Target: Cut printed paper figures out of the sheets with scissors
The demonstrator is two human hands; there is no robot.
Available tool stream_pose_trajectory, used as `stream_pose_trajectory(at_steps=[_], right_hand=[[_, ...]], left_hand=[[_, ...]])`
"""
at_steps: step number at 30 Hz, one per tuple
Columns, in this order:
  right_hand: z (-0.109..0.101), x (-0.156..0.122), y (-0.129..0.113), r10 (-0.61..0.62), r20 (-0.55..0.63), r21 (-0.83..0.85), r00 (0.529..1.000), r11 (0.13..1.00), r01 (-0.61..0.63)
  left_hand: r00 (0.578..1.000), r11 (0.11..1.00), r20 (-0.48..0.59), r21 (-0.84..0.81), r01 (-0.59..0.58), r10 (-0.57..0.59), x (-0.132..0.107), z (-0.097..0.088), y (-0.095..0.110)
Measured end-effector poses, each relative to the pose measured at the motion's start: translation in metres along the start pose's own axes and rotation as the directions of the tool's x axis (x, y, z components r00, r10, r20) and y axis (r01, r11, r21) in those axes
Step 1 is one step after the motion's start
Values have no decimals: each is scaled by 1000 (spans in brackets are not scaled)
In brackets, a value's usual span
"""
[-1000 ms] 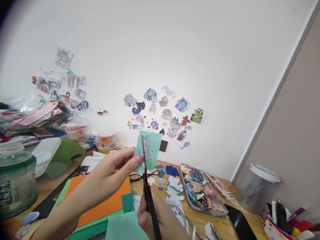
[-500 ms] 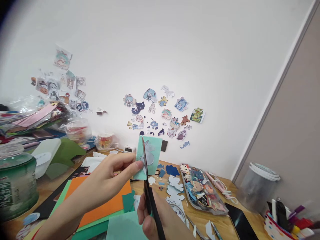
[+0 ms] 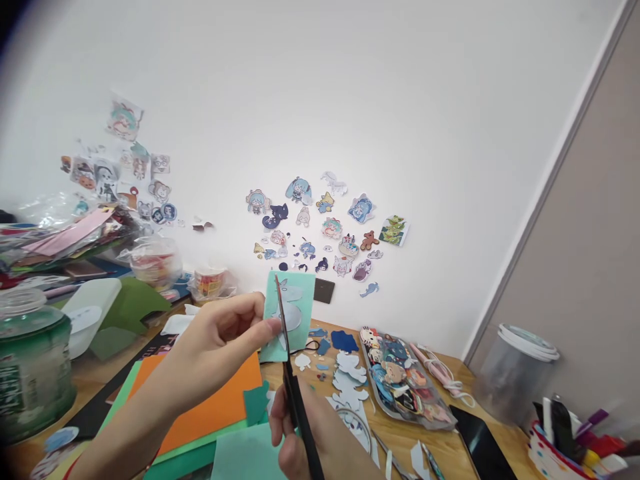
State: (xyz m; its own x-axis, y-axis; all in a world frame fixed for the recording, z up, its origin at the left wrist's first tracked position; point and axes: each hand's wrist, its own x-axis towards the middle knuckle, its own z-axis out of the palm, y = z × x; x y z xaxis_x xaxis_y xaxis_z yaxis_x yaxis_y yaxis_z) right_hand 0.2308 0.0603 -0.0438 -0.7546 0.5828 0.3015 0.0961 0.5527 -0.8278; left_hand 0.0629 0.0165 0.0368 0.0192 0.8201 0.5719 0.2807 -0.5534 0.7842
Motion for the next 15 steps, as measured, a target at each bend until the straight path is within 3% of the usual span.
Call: stream_pose_trajectory(at_steps=[6,9,15], right_hand=[[5,3,-11,-35,-56,156,998,987,44],[2,1,-16,-52,-31,97,998,994,55],[-15,-3,-36,-73,103,-80,992,993,81]], left_hand=[[1000,997,-17,-82,15,-17,1,6,0],[999,996,-12,-71,45,-46,0,9,1],[987,989,120,-88,115,-104,0,5,1]])
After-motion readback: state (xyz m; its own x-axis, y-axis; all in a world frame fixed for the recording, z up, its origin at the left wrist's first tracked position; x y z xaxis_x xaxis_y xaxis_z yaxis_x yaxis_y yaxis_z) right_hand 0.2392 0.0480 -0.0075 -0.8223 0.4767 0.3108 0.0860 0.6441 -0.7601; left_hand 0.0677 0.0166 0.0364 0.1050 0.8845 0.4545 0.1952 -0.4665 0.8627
